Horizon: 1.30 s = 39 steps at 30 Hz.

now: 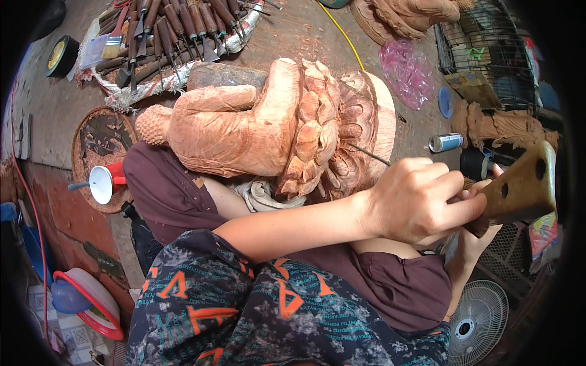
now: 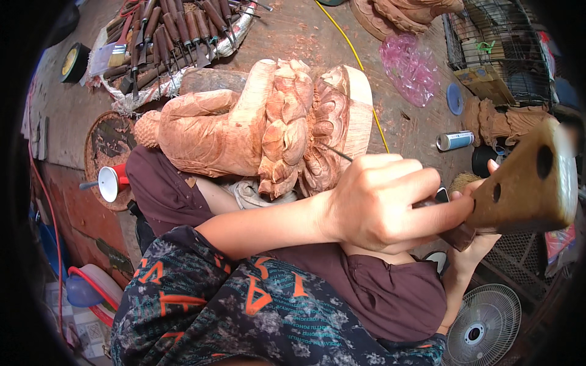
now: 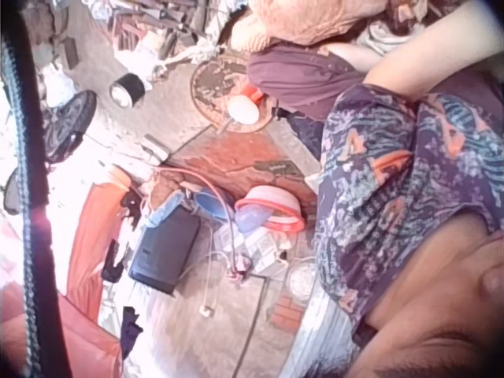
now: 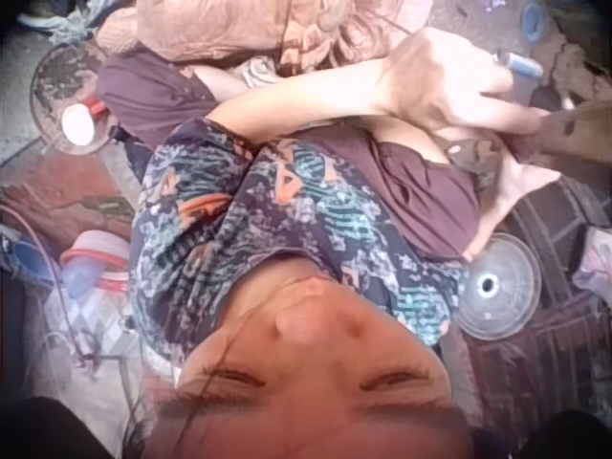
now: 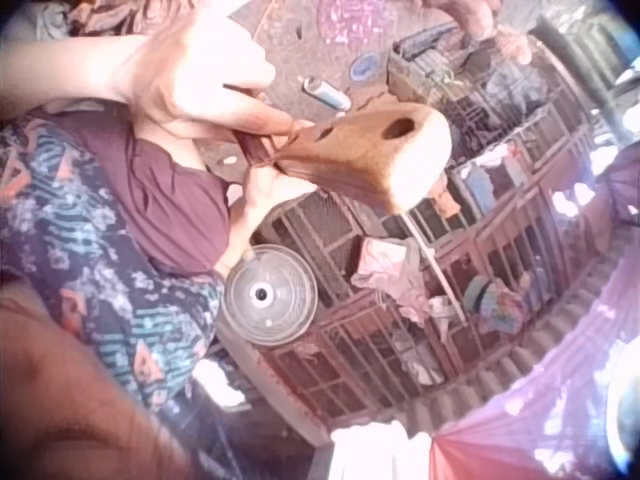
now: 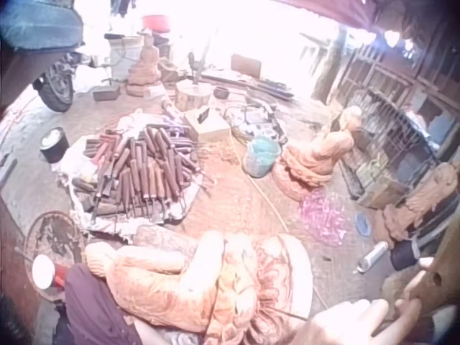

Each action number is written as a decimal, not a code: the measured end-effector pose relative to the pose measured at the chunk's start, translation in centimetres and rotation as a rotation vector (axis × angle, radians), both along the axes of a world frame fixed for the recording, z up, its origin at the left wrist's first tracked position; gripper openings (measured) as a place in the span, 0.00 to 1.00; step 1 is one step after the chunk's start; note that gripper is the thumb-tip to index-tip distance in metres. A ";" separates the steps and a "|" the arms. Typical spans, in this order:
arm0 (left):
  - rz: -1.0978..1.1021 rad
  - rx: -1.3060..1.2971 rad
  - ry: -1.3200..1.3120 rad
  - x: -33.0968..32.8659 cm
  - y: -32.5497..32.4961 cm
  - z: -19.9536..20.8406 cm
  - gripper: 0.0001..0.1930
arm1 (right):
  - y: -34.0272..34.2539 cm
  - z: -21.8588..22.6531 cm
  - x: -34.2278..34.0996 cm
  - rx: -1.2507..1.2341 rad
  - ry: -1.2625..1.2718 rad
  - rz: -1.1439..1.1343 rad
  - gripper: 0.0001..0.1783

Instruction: The person carves a wooden statue of a seated figure using a chisel and a wooden mallet. They repeatedly strike the chisel to shape the details of the statue's head and hair, occasionally pausing to inspect the work or switch tools.

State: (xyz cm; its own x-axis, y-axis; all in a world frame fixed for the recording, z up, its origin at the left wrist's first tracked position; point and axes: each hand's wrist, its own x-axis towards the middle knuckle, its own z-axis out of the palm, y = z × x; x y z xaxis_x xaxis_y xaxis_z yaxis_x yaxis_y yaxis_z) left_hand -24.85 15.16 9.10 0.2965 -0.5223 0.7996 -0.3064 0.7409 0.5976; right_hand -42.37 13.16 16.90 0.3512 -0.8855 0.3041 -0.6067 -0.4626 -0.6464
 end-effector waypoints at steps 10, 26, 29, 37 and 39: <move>0.008 0.001 0.217 1.0 -1.6 -0.6 0.23 | 0.4 0.6 0.8 -0.163 -0.011 -0.072 0.36; -0.362 0.180 0.112 3.8 -1.5 -1.2 0.17 | 3.4 -5.4 1.0 -0.087 -0.015 -0.309 0.15; -0.559 0.299 0.094 5.9 -0.7 -0.7 0.15 | 2.4 -5.6 2.5 -0.219 0.029 -0.222 0.21; -0.439 0.624 0.934 22.9 -8.1 -1.3 0.10 | 2.4 -5.4 5.2 0.450 -0.045 0.151 0.32; -0.109 0.775 0.798 28.4 -10.2 -4.6 0.19 | 2.1 -6.2 5.4 0.610 -0.117 0.219 0.31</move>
